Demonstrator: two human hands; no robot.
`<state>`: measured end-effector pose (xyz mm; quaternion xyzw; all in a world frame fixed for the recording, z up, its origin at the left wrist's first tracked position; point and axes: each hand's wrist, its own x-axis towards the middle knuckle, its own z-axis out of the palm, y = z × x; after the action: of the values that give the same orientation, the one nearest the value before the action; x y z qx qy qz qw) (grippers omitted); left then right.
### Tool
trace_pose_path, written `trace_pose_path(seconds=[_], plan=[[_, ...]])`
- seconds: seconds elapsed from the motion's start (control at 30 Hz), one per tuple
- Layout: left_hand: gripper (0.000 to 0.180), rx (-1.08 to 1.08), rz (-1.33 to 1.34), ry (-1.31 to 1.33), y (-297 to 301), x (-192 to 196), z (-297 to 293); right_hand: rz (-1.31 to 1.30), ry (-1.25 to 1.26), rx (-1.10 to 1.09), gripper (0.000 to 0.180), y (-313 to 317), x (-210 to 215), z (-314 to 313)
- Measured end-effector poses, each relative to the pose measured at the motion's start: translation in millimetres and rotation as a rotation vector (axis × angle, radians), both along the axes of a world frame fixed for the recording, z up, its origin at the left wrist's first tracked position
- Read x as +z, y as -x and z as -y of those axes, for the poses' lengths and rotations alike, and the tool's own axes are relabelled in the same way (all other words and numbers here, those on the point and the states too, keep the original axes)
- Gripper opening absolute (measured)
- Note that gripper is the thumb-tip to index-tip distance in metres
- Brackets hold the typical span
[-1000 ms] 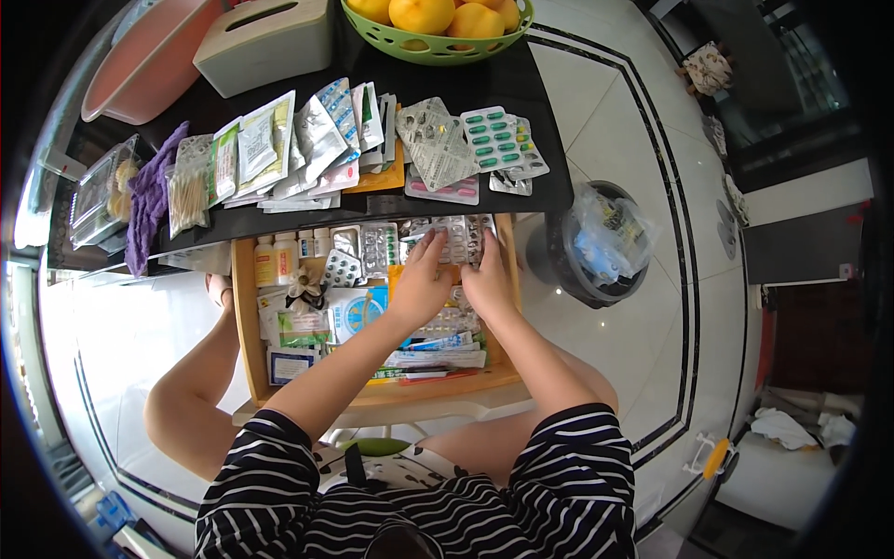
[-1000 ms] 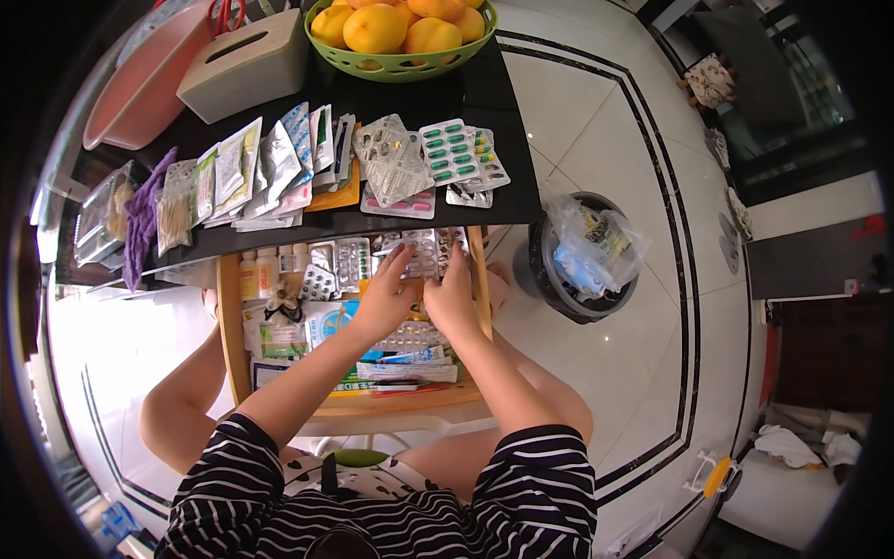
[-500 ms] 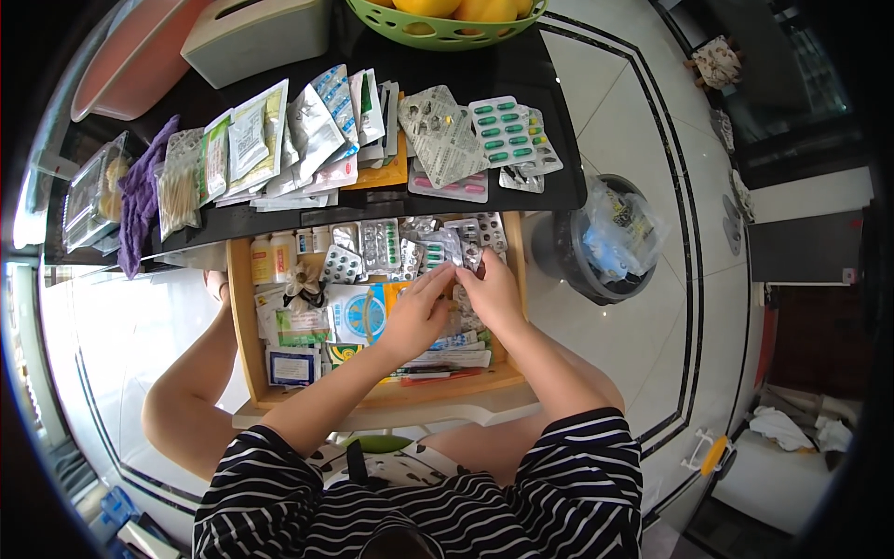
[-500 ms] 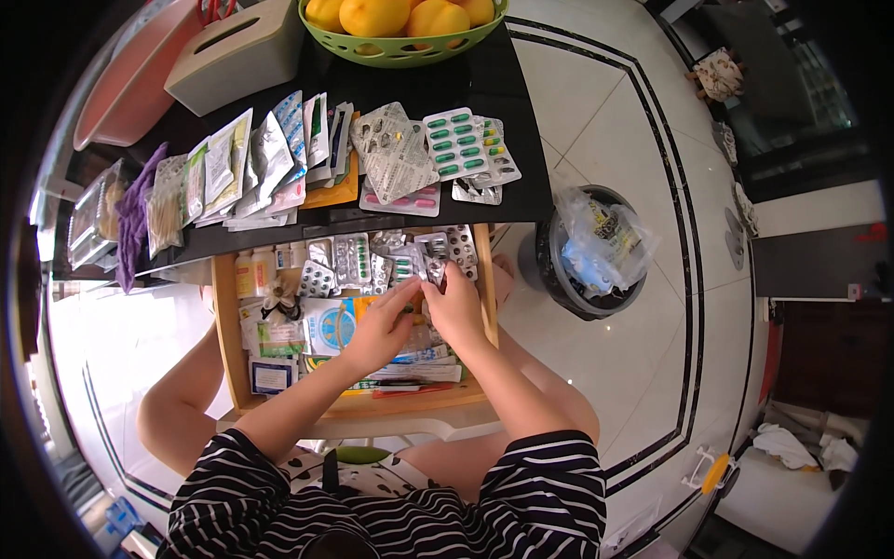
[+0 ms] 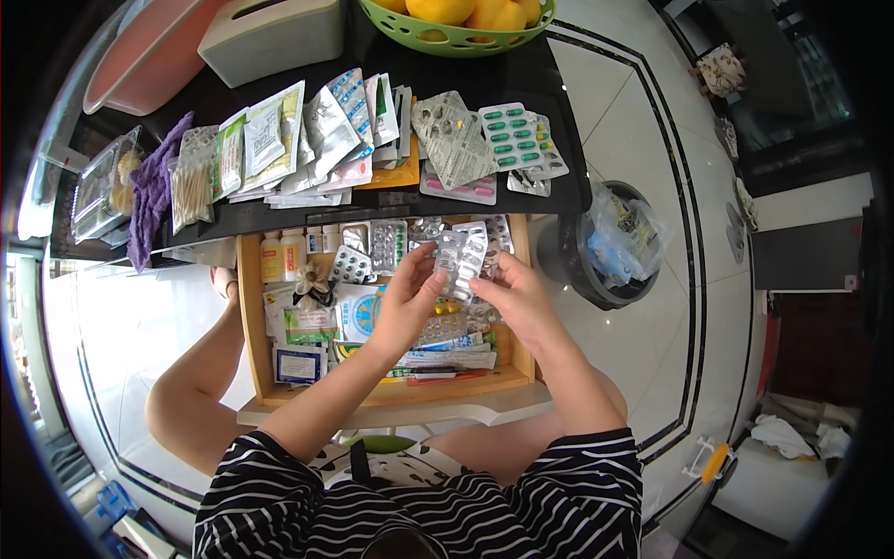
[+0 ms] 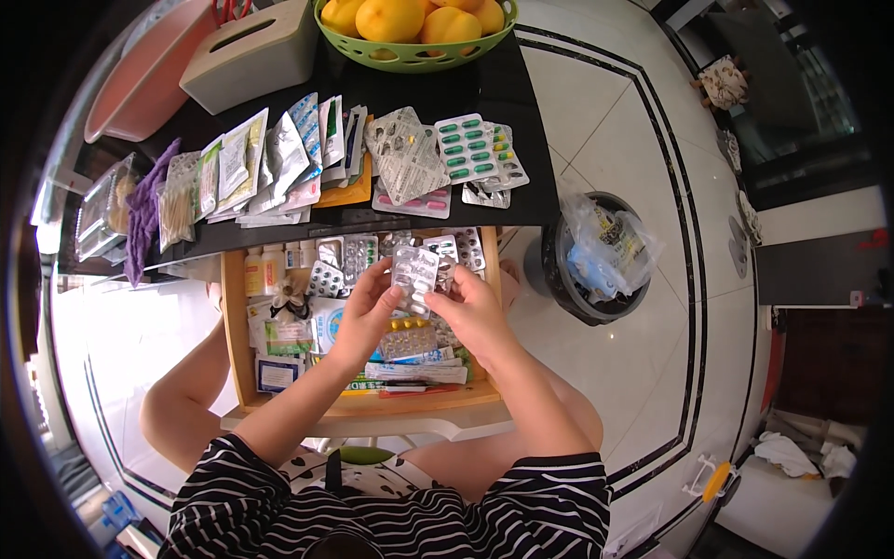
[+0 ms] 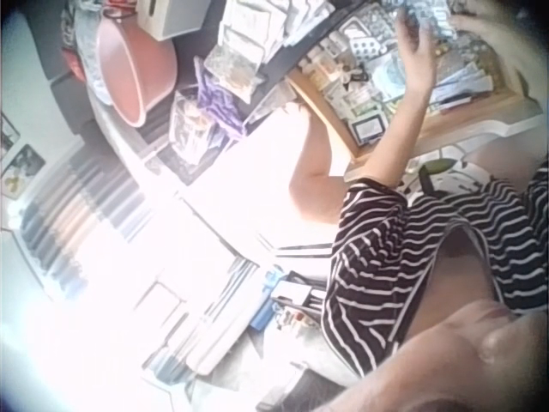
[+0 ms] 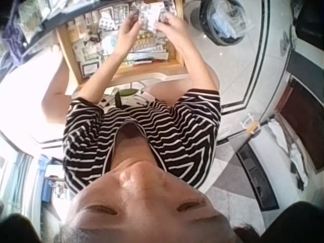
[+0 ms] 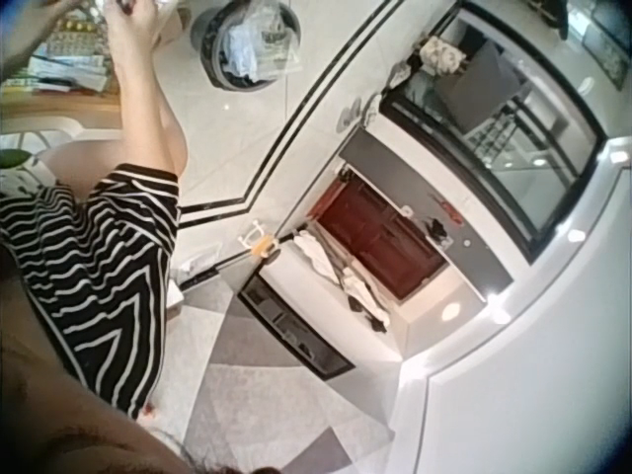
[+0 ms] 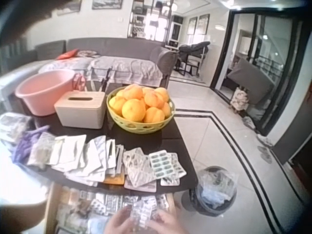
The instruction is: The person organizes various medication packets and blister packs by taking them out of a drawer and placing them on a black surface.
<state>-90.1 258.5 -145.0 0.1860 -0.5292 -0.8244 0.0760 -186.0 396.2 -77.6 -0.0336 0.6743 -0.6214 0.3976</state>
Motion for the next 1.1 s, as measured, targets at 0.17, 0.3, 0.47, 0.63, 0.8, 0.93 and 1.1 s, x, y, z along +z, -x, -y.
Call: trace_pose_path(seconds=[0.17, 0.3, 0.47, 0.63, 0.8, 0.93, 1.1], plan=[[0.041, -0.026, 0.057, -0.043, -5, 13, -3, 0.049, 0.071, 0.067, 0.029, -4, -6, 0], [0.029, -0.004, 0.153, -0.116, -7, 9, -6, 0.002, -0.032, 0.161, 0.027, -11, -24, 2], [0.021, 0.105, 0.298, -0.063, -8, -10, -3, -0.592, -0.425, 0.097, 0.027, 6, -84, -9], [0.021, 0.100, 0.440, -0.094, -10, -16, 5, -0.780, -0.533, 0.185, 0.026, 9, -87, -8], [0.021, 0.094, 0.436, -0.129, -13, -23, 8, -0.764, -0.511, 0.147, 0.025, 6, -92, -8], [0.019, 0.089, 0.340, -0.235, -14, -21, 8, -0.662, -0.401, 0.026, 0.021, 9, -82, -6], [0.018, 0.060, 0.246, -0.412, -18, -7, 10, -0.788, -0.340, -0.071, 0.016, 4, -34, -1]])
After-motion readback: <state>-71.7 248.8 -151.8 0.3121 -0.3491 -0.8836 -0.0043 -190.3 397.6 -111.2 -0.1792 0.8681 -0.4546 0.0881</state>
